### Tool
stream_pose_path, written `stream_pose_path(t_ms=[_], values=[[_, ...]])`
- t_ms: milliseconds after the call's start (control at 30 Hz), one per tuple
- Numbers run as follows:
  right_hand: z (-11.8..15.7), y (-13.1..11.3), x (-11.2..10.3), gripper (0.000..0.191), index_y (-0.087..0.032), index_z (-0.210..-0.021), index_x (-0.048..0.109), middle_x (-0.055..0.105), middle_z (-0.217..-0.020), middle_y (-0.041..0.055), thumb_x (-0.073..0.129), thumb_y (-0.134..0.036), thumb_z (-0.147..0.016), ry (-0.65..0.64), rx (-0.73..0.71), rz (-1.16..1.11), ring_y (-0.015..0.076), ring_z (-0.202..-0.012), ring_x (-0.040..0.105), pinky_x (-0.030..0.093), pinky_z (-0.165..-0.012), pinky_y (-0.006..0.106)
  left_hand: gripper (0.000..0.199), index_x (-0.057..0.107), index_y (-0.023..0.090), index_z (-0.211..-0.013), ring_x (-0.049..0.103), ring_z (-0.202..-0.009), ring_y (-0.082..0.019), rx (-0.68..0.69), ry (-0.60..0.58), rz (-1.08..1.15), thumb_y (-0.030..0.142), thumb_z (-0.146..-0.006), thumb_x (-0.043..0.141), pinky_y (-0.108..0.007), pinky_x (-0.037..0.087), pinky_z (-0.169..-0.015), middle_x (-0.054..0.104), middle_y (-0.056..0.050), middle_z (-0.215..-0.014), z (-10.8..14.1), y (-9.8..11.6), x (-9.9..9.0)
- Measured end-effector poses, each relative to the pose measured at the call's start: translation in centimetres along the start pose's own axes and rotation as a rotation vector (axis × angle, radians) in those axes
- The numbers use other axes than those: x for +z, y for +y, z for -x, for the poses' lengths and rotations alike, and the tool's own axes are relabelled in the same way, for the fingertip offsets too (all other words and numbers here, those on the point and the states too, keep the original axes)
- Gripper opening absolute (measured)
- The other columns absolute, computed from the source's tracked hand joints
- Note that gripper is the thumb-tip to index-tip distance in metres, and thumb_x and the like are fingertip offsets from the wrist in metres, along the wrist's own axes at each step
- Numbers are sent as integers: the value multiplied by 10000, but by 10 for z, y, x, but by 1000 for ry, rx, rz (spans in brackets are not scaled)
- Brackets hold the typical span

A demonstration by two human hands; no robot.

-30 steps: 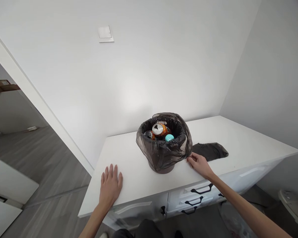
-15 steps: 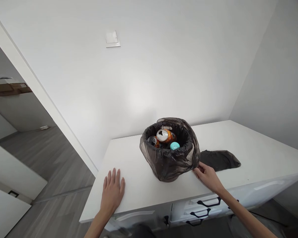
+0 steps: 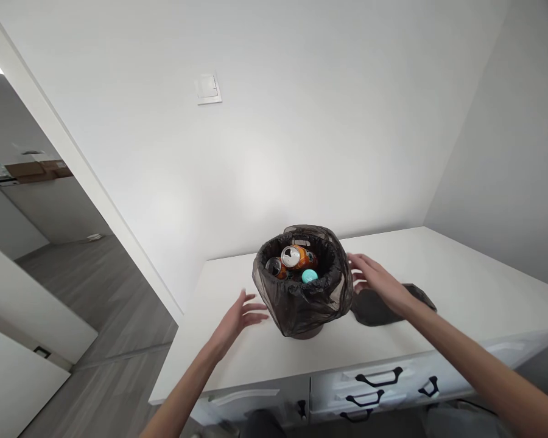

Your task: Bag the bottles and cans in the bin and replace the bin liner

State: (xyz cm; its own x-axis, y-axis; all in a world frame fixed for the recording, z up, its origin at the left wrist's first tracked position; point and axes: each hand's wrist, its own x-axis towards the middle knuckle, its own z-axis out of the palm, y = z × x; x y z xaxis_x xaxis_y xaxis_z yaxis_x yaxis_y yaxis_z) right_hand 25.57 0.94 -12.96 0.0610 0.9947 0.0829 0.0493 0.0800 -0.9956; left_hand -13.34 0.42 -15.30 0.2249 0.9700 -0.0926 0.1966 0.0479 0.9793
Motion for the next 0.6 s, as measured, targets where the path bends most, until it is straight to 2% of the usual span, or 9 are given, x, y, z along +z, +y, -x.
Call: stream_pose_path(t_ms=[67,133,267,333,467,600], values=[[-11,-28,-5,453,-222,-1101,650,728,-1011,105,584,-645,-951,-8,16,54,197,-705,696,568,-519,293,679,613,140,-1285,762,-933,-265,-47,-29,296,727,-956,526,-434,590,-904,761,-155,-1046,-13,30,14],[-20,-47,-7,467,-225,-1176,632,747,-1021,105,672,-613,-918,-24,23,120,189,-664,688,556,-486,288,563,646,149,-1185,751,-859,-221,-64,-38,482,660,-952,605,-383,599,-854,758,-127,-1003,-24,56,21],[-32,-66,-7,498,-231,-1189,626,734,-764,13,842,-485,-819,-112,-5,174,141,-512,578,487,-436,264,245,706,144,-1003,717,-792,-171,5,-14,550,366,-912,757,-281,579,-755,763,-76,-921,-36,97,17],[-37,-76,-6,460,-221,-1167,649,724,-738,2,854,-431,-814,-125,-8,131,141,-534,587,483,-452,256,172,706,138,-977,702,-769,-156,53,20,542,249,-871,782,-256,562,-719,759,-55,-890,-39,114,14],[-51,-102,-6,367,-182,-1173,680,765,-921,59,808,-285,-845,-74,11,-95,185,-740,696,584,-597,281,304,653,131,-1105,675,-703,-121,135,118,576,143,-830,783,-242,560,-700,712,-13,-812,-48,153,18],[-70,-122,-3,120,-139,-1007,703,742,-845,53,706,-164,-890,-54,33,-345,165,-710,689,608,-624,269,526,558,142,-1271,670,-664,-107,166,150,583,124,-804,800,-237,560,-678,669,24,-796,-60,186,38]])
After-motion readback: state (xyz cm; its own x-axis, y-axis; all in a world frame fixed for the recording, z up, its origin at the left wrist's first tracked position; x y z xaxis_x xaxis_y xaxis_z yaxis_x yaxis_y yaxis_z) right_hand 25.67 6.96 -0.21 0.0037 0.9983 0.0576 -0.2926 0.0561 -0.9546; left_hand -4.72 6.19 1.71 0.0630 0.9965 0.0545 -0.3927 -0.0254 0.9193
